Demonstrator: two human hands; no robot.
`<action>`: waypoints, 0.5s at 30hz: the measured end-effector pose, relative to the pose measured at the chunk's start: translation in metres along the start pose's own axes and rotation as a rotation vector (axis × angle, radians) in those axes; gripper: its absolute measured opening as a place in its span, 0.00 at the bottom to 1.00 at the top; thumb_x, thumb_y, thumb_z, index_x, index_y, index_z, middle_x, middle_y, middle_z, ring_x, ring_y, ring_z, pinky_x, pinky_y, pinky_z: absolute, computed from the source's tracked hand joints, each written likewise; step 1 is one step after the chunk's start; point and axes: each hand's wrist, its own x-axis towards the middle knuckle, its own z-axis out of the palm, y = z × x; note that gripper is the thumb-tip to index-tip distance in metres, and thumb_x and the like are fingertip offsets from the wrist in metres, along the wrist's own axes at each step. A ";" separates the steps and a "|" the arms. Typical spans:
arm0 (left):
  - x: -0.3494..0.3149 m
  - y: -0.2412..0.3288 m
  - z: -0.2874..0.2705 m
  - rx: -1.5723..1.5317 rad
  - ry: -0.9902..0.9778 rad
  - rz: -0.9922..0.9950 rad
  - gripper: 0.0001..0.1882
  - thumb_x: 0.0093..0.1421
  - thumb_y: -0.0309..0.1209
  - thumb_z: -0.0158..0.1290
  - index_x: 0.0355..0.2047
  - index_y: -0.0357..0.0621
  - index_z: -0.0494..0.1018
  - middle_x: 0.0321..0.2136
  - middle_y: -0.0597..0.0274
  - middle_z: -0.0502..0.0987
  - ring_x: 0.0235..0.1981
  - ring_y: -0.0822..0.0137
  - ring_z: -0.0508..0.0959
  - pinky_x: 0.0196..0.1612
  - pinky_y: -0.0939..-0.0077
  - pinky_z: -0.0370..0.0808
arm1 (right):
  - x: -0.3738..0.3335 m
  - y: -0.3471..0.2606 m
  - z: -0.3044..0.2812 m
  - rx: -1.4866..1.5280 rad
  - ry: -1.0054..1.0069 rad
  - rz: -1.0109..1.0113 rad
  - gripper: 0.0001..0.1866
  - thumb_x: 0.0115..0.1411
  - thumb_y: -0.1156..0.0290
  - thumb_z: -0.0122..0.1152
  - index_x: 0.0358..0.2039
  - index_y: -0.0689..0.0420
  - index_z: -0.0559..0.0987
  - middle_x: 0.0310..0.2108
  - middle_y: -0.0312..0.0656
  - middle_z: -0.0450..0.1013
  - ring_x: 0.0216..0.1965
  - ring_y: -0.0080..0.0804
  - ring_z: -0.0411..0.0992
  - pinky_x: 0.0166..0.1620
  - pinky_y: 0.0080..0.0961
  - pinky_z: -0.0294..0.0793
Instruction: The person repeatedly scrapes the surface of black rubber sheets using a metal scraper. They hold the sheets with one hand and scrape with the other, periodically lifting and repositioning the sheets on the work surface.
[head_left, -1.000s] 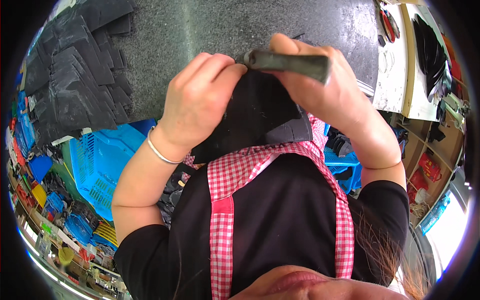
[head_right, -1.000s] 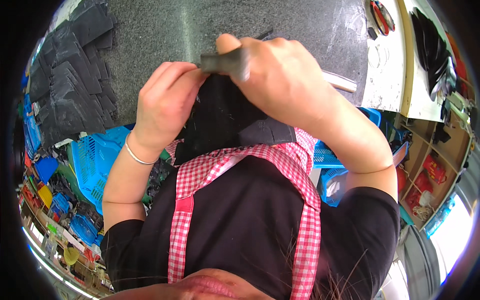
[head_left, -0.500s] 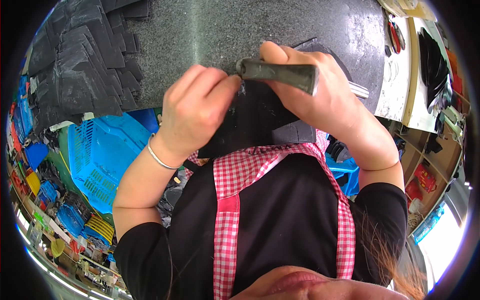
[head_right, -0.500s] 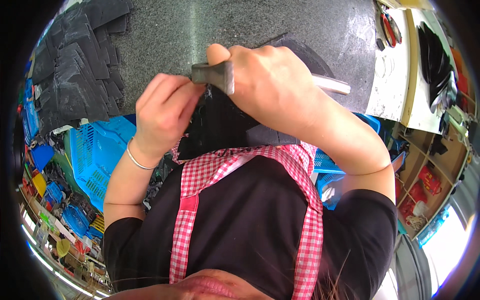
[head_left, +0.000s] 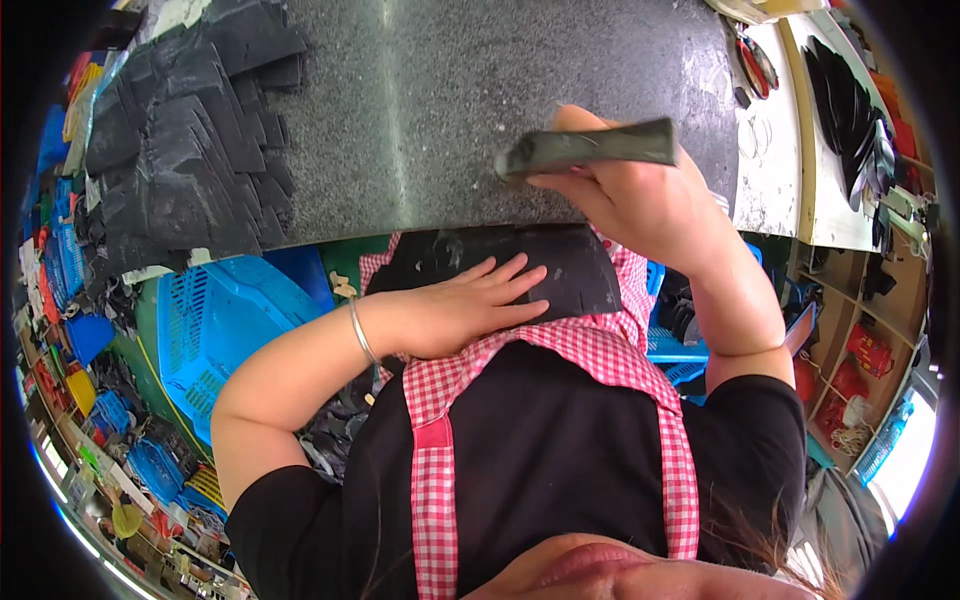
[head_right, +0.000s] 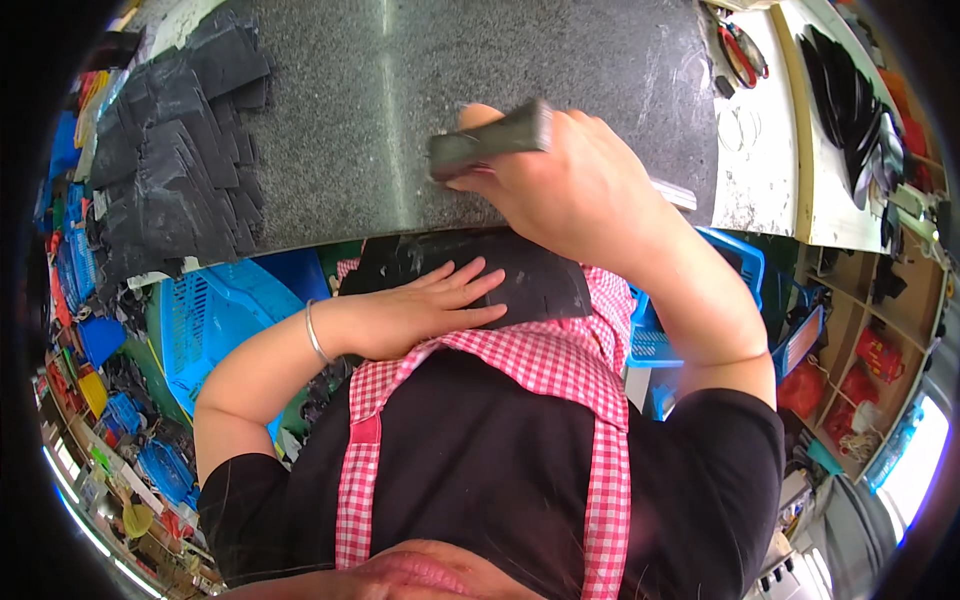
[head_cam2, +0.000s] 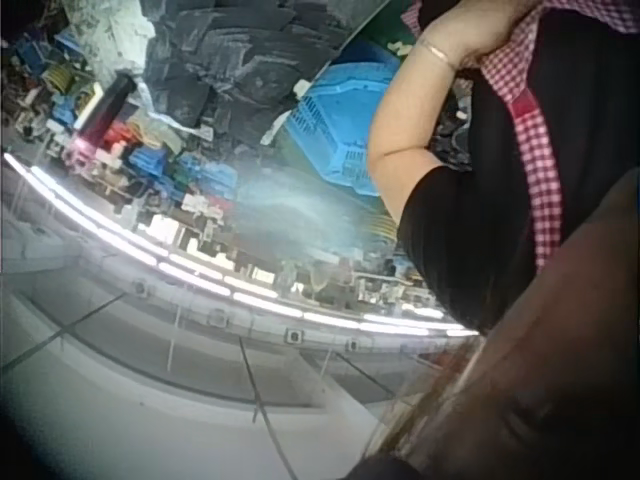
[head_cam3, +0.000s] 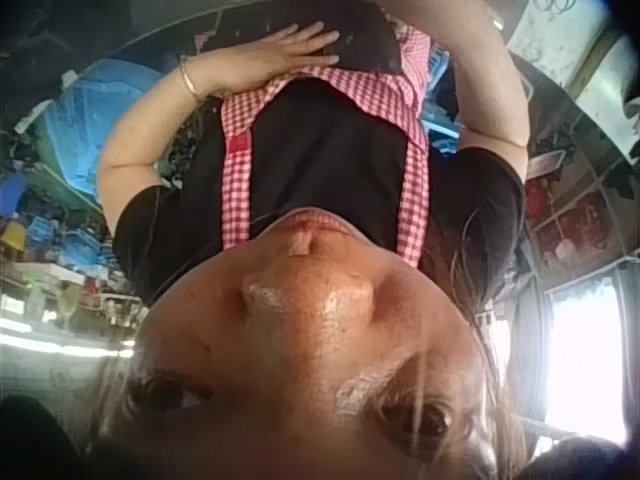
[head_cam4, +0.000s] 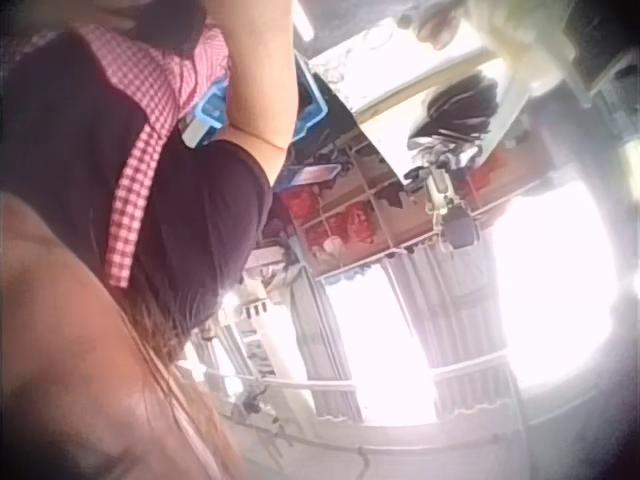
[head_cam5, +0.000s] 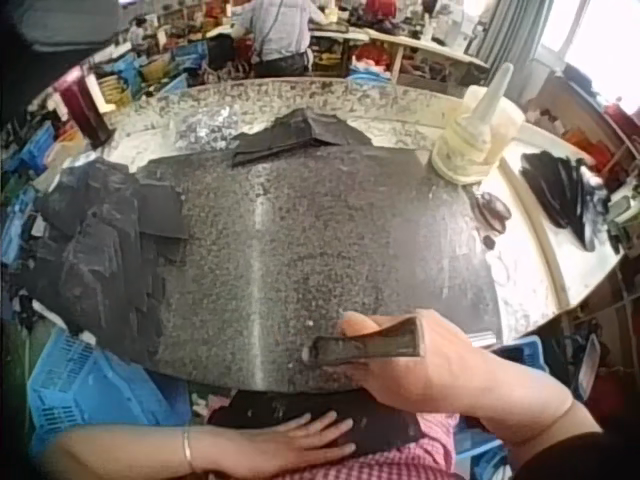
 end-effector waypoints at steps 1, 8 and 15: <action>-0.002 -0.008 -0.003 -0.039 -0.072 -0.030 0.39 0.67 0.22 0.54 0.79 0.47 0.63 0.82 0.44 0.53 0.84 0.44 0.49 0.83 0.46 0.53 | -0.006 0.002 -0.006 0.036 0.012 0.024 0.09 0.67 0.68 0.74 0.42 0.55 0.81 0.26 0.46 0.77 0.28 0.52 0.78 0.31 0.42 0.75; 0.053 -0.110 -0.253 0.565 1.038 -0.124 0.28 0.66 0.38 0.67 0.65 0.48 0.79 0.60 0.58 0.85 0.65 0.56 0.81 0.69 0.60 0.74 | -0.040 0.027 -0.030 0.126 0.178 0.239 0.10 0.64 0.72 0.77 0.37 0.58 0.81 0.20 0.41 0.69 0.20 0.33 0.68 0.27 0.33 0.68; 0.043 -0.204 -0.370 0.937 0.651 -0.717 0.30 0.68 0.31 0.59 0.71 0.58 0.75 0.53 0.46 0.86 0.55 0.42 0.85 0.62 0.51 0.80 | -0.064 0.065 -0.040 0.177 0.223 0.408 0.11 0.62 0.74 0.79 0.37 0.57 0.81 0.19 0.36 0.68 0.20 0.24 0.66 0.26 0.30 0.64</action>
